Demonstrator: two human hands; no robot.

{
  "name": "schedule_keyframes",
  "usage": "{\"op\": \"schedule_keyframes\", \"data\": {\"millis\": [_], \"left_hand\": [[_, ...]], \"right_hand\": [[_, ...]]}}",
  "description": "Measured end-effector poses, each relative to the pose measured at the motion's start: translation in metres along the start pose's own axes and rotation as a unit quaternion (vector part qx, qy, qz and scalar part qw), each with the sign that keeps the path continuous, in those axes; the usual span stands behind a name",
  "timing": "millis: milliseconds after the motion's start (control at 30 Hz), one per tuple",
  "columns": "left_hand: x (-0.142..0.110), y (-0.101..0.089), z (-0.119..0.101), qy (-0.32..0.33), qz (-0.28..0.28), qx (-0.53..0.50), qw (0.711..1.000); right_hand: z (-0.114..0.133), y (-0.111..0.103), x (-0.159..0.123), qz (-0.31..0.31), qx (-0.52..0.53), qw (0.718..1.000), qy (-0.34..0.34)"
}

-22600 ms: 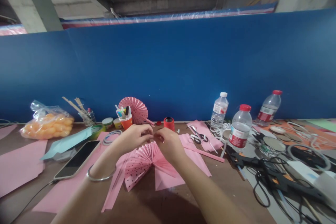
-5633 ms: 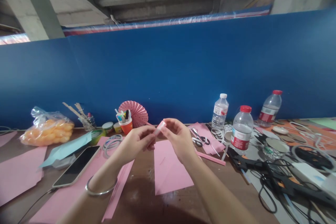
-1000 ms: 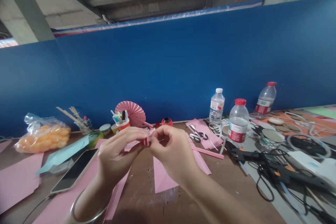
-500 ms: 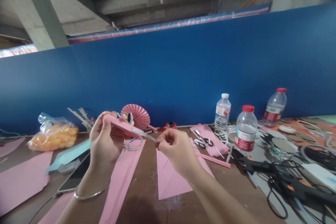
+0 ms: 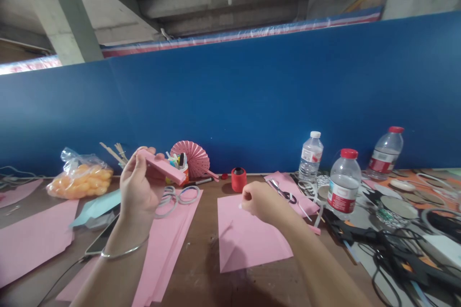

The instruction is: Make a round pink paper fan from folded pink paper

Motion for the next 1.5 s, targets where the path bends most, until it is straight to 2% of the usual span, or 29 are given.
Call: {"op": "schedule_keyframes", "data": {"millis": [100,167,200,267,333,400,467,633,767,1033,1167,1300,1500], "left_hand": [[-0.007,0.007,0.014,-0.075,0.018,-0.018,0.997],[-0.015,0.015,0.023,-0.138,0.026,-0.045,0.989],[-0.020,0.019,0.027,-0.174,0.031,-0.060,0.982],[-0.030,0.028,0.036,-0.248,0.039,-0.088,0.964],[-0.040,0.035,0.042,-0.301,0.041,-0.108,0.946],[-0.047,0.041,0.047,-0.327,0.048,-0.117,0.937],[-0.053,0.043,0.052,-0.340,0.056,-0.112,0.932],[-0.060,0.043,0.059,-0.373,0.024,-0.122,0.919],[-0.062,0.044,0.061,-0.390,0.021,-0.133,0.911],[-0.063,0.044,0.061,-0.386,0.030,-0.119,0.914],[-0.063,0.044,0.060,-0.386,0.031,-0.113,0.915],[-0.063,0.045,0.062,-0.376,0.060,-0.108,0.918],[-0.058,0.044,0.058,-0.308,0.075,-0.090,0.944]], "right_hand": [[-0.001,0.003,0.006,-0.051,-0.123,0.991,-0.005],[0.009,0.002,0.006,-0.118,-0.112,0.984,-0.076],[0.017,0.001,0.003,-0.153,-0.082,0.976,-0.132],[0.034,-0.003,-0.007,-0.222,-0.005,0.940,-0.259],[0.048,-0.010,-0.022,-0.290,0.061,0.886,-0.357],[0.056,-0.017,-0.036,-0.340,0.098,0.841,-0.409],[0.062,-0.021,-0.044,-0.350,0.111,0.825,-0.430],[0.071,-0.028,-0.051,-0.303,0.106,0.833,-0.451],[0.076,-0.031,-0.054,-0.278,0.099,0.831,-0.471],[0.077,-0.034,-0.055,-0.281,0.083,0.831,-0.473],[0.077,-0.033,-0.054,-0.277,0.097,0.837,-0.462],[0.077,-0.032,-0.054,-0.277,0.126,0.847,-0.436],[0.076,-0.031,-0.051,-0.248,0.178,0.877,-0.372]]}}
Point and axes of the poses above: each hand's wrist, its own x-axis towards the middle knuckle, its own y-axis out of the palm, z = x × y, the point moved 4 cm from there along x, towards the middle knuckle, and after that the axes turned 4 degrees about -y, right-handed, at the moved point
